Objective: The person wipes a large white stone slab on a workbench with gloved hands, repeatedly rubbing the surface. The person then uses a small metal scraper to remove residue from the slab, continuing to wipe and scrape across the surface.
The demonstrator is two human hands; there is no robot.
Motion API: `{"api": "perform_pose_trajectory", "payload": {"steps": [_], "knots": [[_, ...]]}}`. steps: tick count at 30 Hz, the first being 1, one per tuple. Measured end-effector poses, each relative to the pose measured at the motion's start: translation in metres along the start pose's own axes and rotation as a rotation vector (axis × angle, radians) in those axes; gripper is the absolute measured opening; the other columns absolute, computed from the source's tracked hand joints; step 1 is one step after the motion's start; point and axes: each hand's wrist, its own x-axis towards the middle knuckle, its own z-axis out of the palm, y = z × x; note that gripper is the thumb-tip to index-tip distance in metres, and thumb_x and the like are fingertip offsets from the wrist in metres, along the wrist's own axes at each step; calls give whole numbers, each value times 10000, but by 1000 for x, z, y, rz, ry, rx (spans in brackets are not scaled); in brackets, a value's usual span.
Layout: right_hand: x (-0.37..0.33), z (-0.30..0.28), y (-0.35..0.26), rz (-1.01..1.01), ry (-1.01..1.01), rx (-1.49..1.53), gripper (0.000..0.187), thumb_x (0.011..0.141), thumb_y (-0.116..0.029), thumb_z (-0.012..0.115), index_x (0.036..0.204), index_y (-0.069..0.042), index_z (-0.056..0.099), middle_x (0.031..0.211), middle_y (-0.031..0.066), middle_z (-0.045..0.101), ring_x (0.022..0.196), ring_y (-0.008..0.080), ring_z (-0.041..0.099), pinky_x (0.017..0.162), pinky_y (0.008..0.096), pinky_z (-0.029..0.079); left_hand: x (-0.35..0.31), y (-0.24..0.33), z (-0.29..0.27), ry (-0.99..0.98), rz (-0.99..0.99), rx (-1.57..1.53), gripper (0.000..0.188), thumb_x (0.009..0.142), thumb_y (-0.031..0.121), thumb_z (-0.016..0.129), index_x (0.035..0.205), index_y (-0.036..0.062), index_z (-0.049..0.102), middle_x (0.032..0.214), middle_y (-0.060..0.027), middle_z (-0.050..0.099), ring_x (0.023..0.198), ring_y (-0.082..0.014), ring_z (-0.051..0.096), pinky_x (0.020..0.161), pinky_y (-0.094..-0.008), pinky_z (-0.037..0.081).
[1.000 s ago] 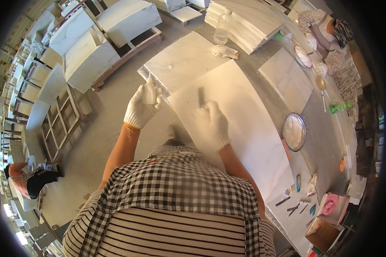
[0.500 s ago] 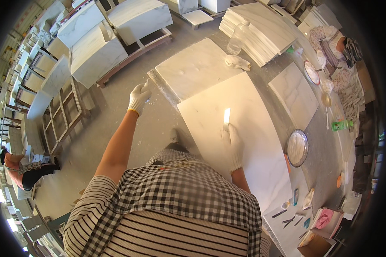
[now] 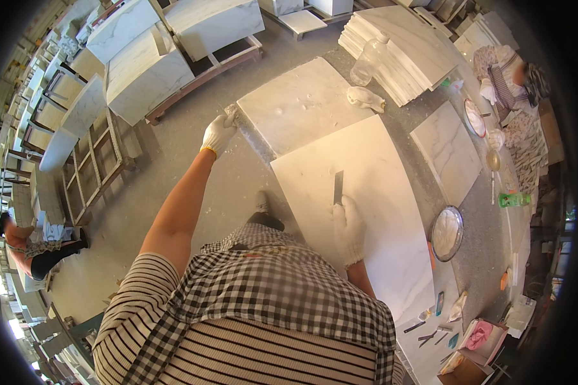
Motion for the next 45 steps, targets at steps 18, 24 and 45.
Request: {"api": "perform_pose_trajectory", "payload": {"steps": [18,24,45], "knots": [[9,3,18,-84,-27,-61,306,980,-159,505,1209,7,622,839,50,658,762,122,607,713,297,504,13,-3,-8,-186,61,329,343,923,297,496,994,17,680,1024,-252,677,990,-450,625,886,-497,492],[4,-1,19,-40,-9,-66,312,981,-157,498,1216,7,621,850,46,661,768,122,605,713,292,500,13,-1,-8,-241,103,389,323,921,252,524,1079,17,678,1086,-248,679,1029,-434,640,897,-492,506],[-3,0,13,-53,6,-40,307,976,-155,478,1171,38,615,875,101,664,801,163,633,755,321,527,-22,-5,-8,-175,27,351,325,937,290,523,1148,89,665,1152,-198,664,1077,-386,626,928,-465,500]]}}
